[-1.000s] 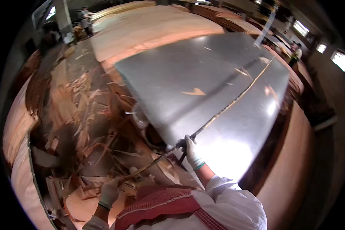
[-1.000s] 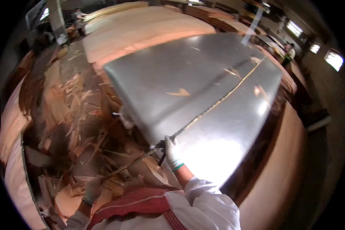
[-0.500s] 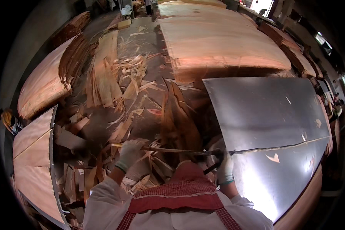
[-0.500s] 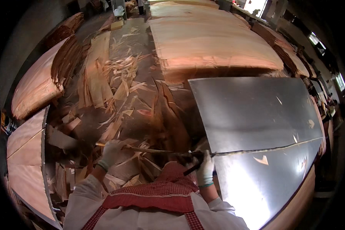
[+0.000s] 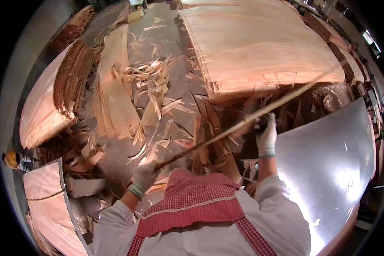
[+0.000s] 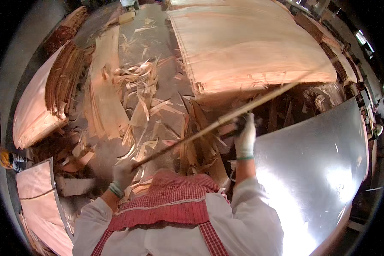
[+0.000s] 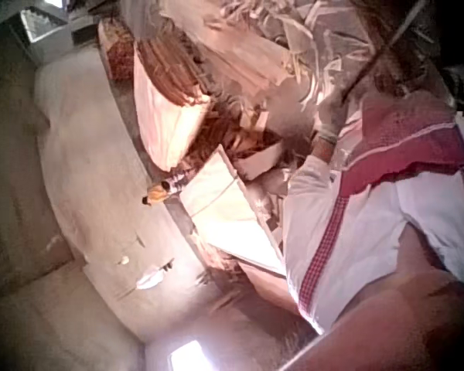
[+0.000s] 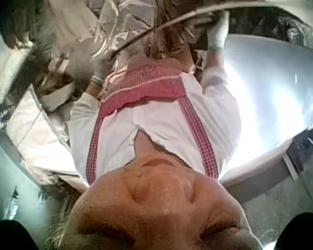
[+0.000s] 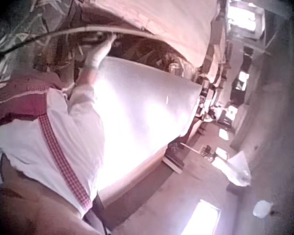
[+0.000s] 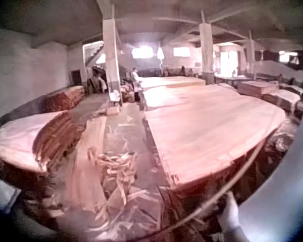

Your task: The person handles large, thin sheets of wood veneer, removing damaged or narrow strips by hand and with a small knife, and taping pieces together on a metal table in a large workshop.

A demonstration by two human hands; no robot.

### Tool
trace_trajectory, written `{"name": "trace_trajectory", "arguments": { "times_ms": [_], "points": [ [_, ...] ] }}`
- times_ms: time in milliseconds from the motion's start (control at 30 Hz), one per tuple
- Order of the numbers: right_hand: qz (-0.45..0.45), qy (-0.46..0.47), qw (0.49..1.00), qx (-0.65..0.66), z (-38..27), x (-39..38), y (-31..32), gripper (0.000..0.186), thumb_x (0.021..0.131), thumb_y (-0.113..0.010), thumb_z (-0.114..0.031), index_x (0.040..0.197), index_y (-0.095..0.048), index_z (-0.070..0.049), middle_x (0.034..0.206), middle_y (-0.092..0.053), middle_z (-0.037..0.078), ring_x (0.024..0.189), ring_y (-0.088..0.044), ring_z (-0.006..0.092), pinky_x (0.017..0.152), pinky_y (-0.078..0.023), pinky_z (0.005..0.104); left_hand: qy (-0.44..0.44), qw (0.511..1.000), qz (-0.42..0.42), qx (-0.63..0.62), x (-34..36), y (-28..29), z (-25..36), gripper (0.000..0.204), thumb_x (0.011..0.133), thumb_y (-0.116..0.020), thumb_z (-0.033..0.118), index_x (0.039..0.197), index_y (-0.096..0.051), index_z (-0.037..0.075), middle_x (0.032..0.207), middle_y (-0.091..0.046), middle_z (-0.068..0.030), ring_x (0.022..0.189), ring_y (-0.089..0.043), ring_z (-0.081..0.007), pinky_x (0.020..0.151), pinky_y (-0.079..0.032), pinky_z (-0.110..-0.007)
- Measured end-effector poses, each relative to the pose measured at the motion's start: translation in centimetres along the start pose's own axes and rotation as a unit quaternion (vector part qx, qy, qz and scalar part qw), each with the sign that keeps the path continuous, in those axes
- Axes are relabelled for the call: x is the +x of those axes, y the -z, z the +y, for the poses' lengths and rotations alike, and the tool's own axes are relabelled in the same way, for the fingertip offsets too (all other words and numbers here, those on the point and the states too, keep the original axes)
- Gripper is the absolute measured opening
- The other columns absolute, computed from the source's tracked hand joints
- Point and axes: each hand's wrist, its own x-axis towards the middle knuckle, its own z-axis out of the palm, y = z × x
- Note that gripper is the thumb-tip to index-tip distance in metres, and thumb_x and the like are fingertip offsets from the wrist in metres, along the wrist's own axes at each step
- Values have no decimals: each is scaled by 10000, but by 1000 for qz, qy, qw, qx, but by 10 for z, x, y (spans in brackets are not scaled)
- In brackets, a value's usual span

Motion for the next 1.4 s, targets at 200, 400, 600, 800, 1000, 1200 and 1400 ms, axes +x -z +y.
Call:
{"name": "trace_trajectory", "arguments": {
  "times_ms": [200, 400, 600, 800, 1000, 1200, 1400],
  "points": [
    [58, -150, 973, -163, 175, 227, -96, 191, 916, -578, -269, 836, -643, -107, 716, -609, -5, 531, -484, 101, 416, -364, 262, 9, 988, 135, 77, 143, 79, -92, 171, 748, -735, 179, 824, -617, 81, 647, -581, -116, 552, -572, -297, 508, -445, -366],
    [265, -192, 936, -126, 332, 400, -146, 230, 853, -640, -301, 813, -616, -76, 630, -573, 63, 388, -444, 179, 392, -376, 329, 6, 994, 100, 53, 308, 111, -176, 169, 780, -743, 149, 860, -623, 60, 612, -547, -118, 513, -559, -253, 492, -426, -331],
    [319, -79, 936, -128, 304, 418, -226, 191, 819, -589, -203, 777, -603, -17, 589, -551, 48, 501, -523, 153, 461, -408, 301, 49, 999, 1, 22, 495, 135, -249, 209, 800, -725, 189, 905, -611, 50, 621, -533, -135, 526, -566, -266, 491, -422, -340],
    [340, -65, 922, -172, 171, 421, -248, 199, 902, -557, -166, 1034, -589, -21, 727, -596, 26, 485, -455, 67, 432, -362, 214, -124, 987, -105, -15, 724, 62, -256, 274, 890, -592, 372, 983, -632, 117, 771, -637, -183, 742, -624, -389, 622, -456, -472],
    [261, -39, 956, -131, 114, 524, -358, 183, 873, -570, -176, 994, -614, -45, 696, -600, 32, 564, -498, 65, 508, -401, 225, -116, 961, -238, -77, 880, -32, -170, 350, 870, -587, 404, 951, -624, 66, 868, -639, -211, 859, -598, -417, 741, -460, -473],
    [249, -8, 867, -431, 127, 614, -326, 284, 875, -590, -180, 1089, -639, -1, 986, -682, 211, 894, -673, 281, 789, -513, 365, -159, 928, -304, -144, 1003, -65, -159, 293, 878, -625, 269, 881, -597, -22, 732, -598, -112, 664, -558, -208, 633, -449, -365],
    [464, -28, 667, -582, 102, 523, -300, 207, 883, -612, -202, 1004, -634, -36, 922, -680, 187, 836, -669, 332, 734, -513, 392, 49, 850, -487, -196, 1060, -61, -177, 200, 895, -590, 237, 896, -613, 38, 641, -550, -64, 564, -527, -171, 508, -457, -321]
  ]
}}
